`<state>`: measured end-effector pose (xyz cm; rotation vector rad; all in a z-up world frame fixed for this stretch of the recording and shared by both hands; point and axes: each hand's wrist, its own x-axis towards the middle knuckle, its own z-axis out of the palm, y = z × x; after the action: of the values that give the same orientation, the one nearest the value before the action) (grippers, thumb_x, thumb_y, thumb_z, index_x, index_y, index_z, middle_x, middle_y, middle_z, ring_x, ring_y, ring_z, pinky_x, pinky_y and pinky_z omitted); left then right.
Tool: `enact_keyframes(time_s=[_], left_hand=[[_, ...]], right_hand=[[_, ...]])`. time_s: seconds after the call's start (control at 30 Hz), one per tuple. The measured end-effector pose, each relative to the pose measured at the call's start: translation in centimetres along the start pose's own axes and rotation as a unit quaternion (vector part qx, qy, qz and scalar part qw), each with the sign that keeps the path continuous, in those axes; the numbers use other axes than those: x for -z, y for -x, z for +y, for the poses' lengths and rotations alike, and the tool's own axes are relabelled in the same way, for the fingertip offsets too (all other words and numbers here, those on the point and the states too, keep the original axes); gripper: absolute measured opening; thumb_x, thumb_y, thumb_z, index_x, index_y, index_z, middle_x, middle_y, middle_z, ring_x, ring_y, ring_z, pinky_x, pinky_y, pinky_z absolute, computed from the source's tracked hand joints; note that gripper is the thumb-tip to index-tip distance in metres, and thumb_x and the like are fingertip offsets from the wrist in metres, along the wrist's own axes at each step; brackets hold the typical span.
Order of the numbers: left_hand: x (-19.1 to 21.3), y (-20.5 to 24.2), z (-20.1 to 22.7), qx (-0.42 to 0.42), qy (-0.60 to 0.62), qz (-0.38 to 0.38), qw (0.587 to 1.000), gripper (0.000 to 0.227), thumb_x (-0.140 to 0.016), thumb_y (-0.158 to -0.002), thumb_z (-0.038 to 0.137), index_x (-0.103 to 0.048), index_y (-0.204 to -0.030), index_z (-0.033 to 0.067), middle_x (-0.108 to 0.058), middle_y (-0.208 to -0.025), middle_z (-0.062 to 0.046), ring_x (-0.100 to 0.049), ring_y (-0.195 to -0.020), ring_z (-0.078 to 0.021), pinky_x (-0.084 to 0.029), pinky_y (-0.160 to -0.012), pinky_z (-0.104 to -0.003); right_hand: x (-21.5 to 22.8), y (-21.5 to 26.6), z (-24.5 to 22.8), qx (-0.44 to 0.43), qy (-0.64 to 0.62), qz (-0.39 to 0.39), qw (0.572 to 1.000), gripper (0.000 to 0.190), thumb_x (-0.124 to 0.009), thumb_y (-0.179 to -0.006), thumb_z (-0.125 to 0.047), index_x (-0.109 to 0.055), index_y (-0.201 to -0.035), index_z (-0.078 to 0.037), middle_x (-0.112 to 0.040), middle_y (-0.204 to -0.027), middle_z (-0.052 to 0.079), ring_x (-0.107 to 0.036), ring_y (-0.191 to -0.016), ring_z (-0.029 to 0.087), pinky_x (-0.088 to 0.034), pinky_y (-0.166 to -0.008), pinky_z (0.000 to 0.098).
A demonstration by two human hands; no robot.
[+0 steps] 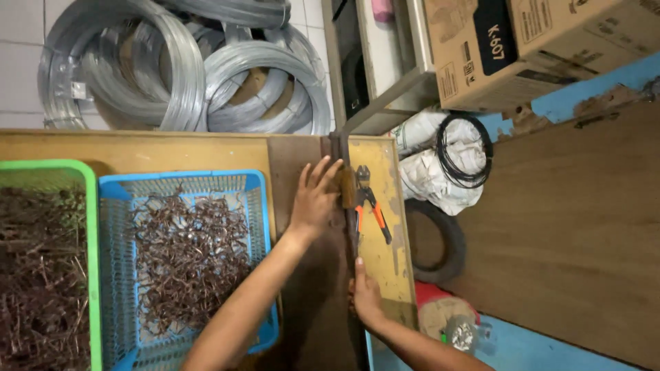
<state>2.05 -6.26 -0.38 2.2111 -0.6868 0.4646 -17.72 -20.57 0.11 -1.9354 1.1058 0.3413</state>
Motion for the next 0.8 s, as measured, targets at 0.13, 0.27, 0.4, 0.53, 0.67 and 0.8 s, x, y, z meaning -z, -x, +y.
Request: enact_keyframes(time_s=[0.13,0.27,0.4,0.53,0.67,0.8], left_hand=[[0.7,-0.3,0.2,0.007,0.002,-0.002,1.0,0.017,-0.072,-0.088,0.012,-0.072,-0.071,0.0136,-0.043,-0.159,-0.005,-0.028,-0.151,-0.032,-0.022,-0.124,-0.059],[-0.1,0.3,0.3,0.0,-0.008,0.026,1.0,0.018,-0.071,-0.094,0.012,-0.07,-0.076,0.0081,-0.044,-0.158,-0.007,-0.031,-0.15,-0.0332,-0.025,-0.122,-0.059],[-0.6,0.3,-0.1,0.007,-0.004,0.037,0.999,0.013,-0.078,-0.09,0.014,-0.073,-0.079,0.0115,-0.039,-0.161,-0.004,-0.026,-0.152,-0.0319,-0.018,-0.125,-0.065],[-0.2,0.3,0.0,0.006,-0.007,0.03,1.0,0.007,-0.074,-0.093,0.015,-0.077,-0.087,0.0142,-0.036,-0.163,-0.005,-0.023,-0.154,-0.0328,-0.01,-0.126,-0.067],[-0.4,0.5,0.0,0.014,-0.032,0.033,0.999,0.005,-0.075,-0.093,0.018,-0.076,-0.092,0.014,-0.033,-0.165,-0.005,-0.021,-0.155,-0.0334,-0.005,-0.123,-0.072],[-0.5,0.6,0.1,0.034,-0.031,0.012,0.999,0.008,-0.071,-0.096,0.022,-0.077,-0.101,0.0213,-0.022,-0.17,-0.001,-0.008,-0.159,-0.0327,0.012,-0.119,-0.071]], right_hand=[[-0.1,0.3,-0.5,-0.002,-0.043,-0.019,0.999,0.07,-0.038,-0.097,-0.07,-0.036,-0.05,-0.018,-0.038,-0.045,0.001,-0.042,-0.04,0.017,-0.03,-0.043,0.0313],[0.3,1.2,-1.2,-0.052,-0.037,-0.017,0.998,0.073,-0.036,-0.094,-0.075,-0.039,-0.051,-0.016,-0.038,-0.043,0.004,-0.041,-0.036,0.02,-0.028,-0.037,0.0324],[0.5,2.2,-2.8,-0.065,-0.048,-0.037,0.996,0.073,-0.034,-0.094,-0.076,-0.038,-0.053,-0.015,-0.038,-0.043,0.006,-0.039,-0.034,0.019,-0.027,-0.035,0.0313],[0.6,1.9,-2.3,-0.038,-0.035,-0.041,0.998,0.073,-0.034,-0.094,-0.076,-0.034,-0.05,-0.018,-0.035,-0.043,0.002,-0.039,-0.037,0.018,-0.027,-0.039,0.0315],[0.6,2.8,-3.3,-0.066,-0.052,-0.053,0.995,0.071,-0.033,-0.094,-0.077,-0.031,-0.055,-0.017,-0.032,-0.046,0.003,-0.033,-0.036,0.018,-0.026,-0.036,0.0321],[0.7,3.2,-4.1,-0.07,-0.049,-0.045,0.995,0.071,-0.034,-0.094,-0.077,-0.034,-0.057,-0.016,-0.032,-0.048,0.003,-0.035,-0.036,0.019,-0.027,-0.034,0.033]])
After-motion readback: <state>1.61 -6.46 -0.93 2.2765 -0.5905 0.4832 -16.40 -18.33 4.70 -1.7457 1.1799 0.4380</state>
